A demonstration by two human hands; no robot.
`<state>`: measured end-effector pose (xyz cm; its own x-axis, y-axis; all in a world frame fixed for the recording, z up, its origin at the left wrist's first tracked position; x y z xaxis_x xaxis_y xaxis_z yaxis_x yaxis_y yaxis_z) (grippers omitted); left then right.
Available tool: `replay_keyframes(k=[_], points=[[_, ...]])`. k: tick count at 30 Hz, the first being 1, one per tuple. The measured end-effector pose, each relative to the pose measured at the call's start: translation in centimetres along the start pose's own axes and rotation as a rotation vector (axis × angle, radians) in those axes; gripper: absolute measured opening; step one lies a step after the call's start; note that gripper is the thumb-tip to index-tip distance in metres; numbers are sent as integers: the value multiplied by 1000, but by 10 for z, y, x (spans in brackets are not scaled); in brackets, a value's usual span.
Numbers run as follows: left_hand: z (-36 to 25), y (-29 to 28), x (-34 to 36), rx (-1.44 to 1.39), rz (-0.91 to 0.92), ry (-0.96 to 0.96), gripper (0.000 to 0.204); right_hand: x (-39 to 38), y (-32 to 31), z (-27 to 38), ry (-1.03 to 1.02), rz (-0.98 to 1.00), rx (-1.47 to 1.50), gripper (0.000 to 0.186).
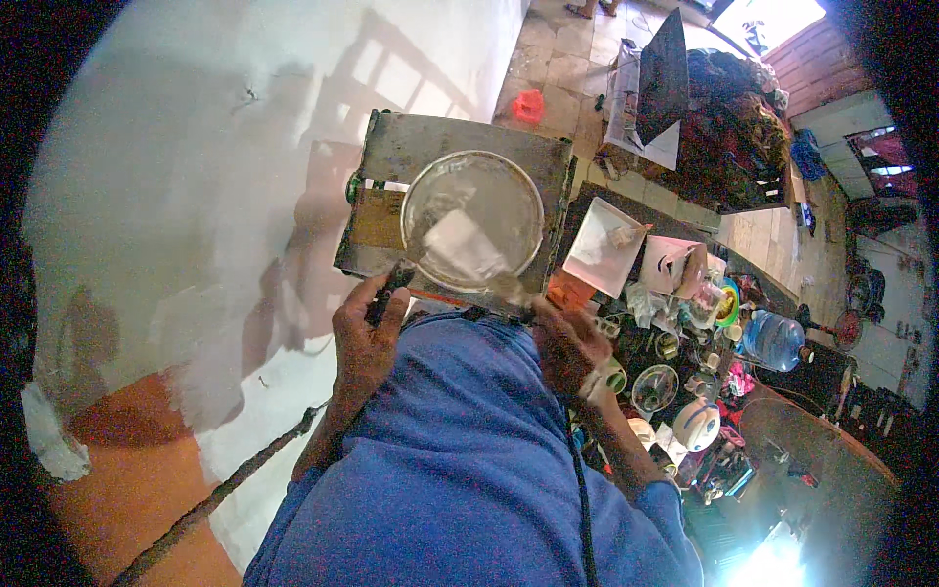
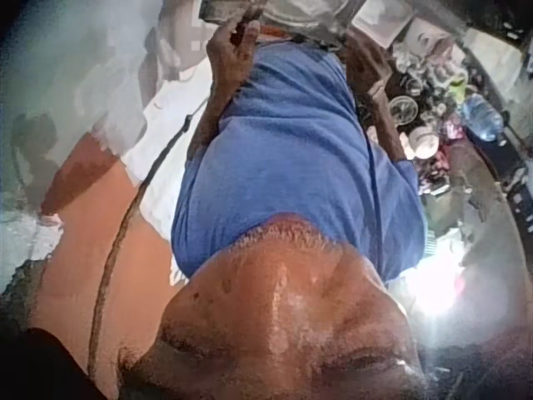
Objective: The person applies plaster to the wall using a putty knife and mixes and scrapes plaster on a lid using two putty knives.
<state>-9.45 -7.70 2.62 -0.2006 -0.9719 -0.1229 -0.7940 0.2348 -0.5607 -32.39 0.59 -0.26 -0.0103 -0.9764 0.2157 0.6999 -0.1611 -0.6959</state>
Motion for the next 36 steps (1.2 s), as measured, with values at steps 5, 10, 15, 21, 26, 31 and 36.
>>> replay_keyframes(k=[5, 10, 15, 21, 26, 31, 36], points=[[2, -1, -2, 21, -14, 10, 27, 13, 19, 16, -114, 135, 68, 44], [3, -6, -7, 41, 1, 15, 28, 20, 30, 13, -56, 183, 91, 36], [-1, -8, -14, 147, 19, 47, 29, 26, 32, 9, -69, 91, 114, 34], [-3, -8, -18, 130, 1, 44, 26, 36, 31, -6, -16, 73, 93, 31], [1, -11, -25, 113, 15, -4, 27, 37, 32, -17, 81, 69, 150, 31], [9, -17, -27, 113, -41, -10, 28, 32, 34, -23, 135, -7, 361, 28], [19, -13, -27, 27, -62, -88, 27, 30, 35, -33, 301, 102, 252, 21]])
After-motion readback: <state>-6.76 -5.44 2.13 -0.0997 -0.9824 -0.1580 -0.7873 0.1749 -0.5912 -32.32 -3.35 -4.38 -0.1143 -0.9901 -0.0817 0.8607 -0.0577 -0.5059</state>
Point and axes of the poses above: each hand's wrist, its own x-axis towards the middle knuckle, its own y-axis out of the palm, z = x × y, the point moved 3 cm from there along x, towards the middle knuckle, and after that the axes turned 7 degrees about z, right-handed, at the moved point
